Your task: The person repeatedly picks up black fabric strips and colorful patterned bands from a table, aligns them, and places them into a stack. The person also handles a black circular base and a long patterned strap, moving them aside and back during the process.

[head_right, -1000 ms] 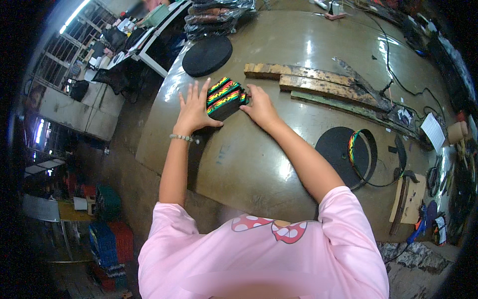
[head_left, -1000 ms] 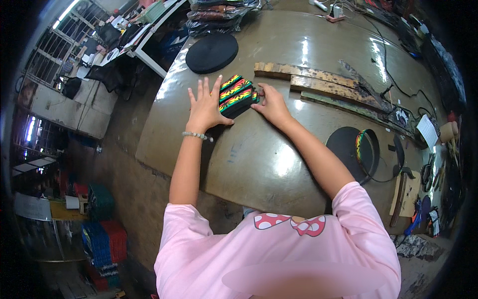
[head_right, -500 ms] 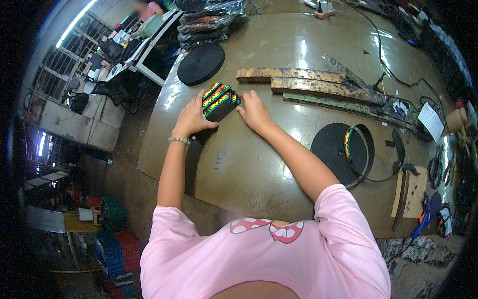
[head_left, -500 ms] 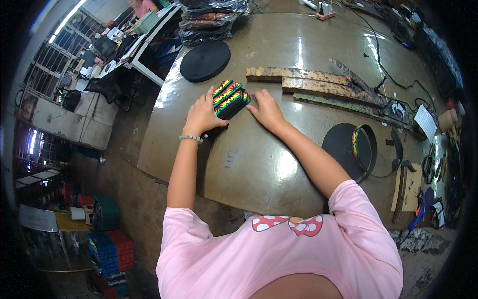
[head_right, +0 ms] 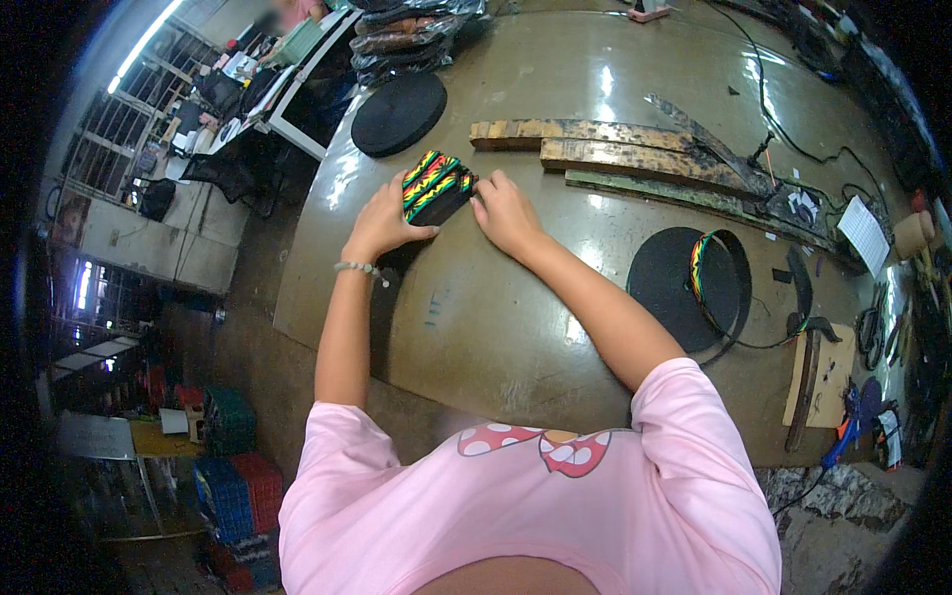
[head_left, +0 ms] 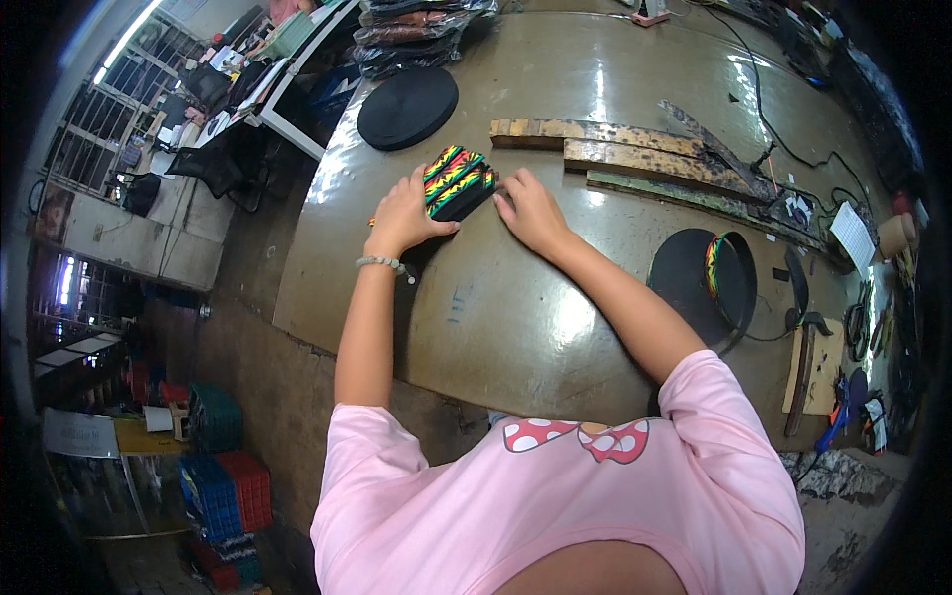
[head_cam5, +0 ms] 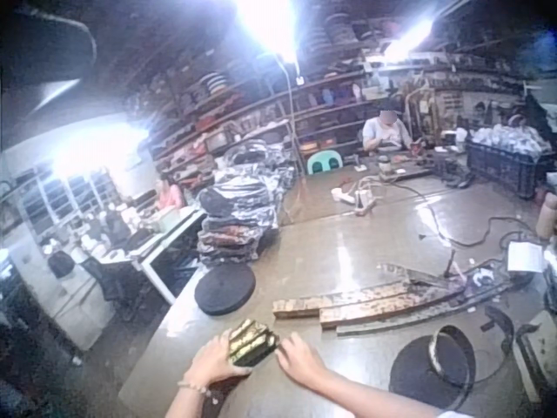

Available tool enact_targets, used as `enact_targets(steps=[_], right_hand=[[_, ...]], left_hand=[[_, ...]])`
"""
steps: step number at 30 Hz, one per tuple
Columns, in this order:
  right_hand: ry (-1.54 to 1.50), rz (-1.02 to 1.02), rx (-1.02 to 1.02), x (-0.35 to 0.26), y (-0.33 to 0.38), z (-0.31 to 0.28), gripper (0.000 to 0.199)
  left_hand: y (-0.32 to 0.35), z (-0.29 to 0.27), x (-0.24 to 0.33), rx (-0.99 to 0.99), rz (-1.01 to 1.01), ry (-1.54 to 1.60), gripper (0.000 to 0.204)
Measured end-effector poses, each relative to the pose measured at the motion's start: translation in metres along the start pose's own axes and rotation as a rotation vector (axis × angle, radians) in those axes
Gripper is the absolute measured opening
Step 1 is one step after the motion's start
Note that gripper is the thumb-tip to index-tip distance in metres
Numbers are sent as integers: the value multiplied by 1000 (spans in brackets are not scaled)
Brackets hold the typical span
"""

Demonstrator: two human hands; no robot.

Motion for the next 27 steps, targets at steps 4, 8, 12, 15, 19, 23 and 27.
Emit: enact_targets(steps=[4,8,12,15,19,23,27], right_hand=[[11,-56,-13,6,-1,4,15],[238,-10,-98,-6,0,6,17],[327,98,-432,-37,32,-49,33],[410,185,-291,-41,76,-155,37],[864,529,22,-12,116,-256,35],[885,416,62,20,100,-232,31],[876,367,-4,36,71,-204,33]], left_hand=[[-1,4,-1,-35,-33,-30,112],[0,-2,2,-3,-8,-37,120],[-4,-26,27,76,127,-172,116],[-4,-44,68,324,223,-102,87],[-8,-26,153,334,391,522,31],[-15,-13,234,239,516,749,21],[2,-26,273,357,702,848,18]])
Point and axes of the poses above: each hand's wrist, its own y-axis away from the middle knuckle, its own z-axis out of the palm, x = y × z, the point moved 2 cm from there along -y, towards the middle knuckle, and after that the axes turned 13 degrees about z, right-handed, at the moved point
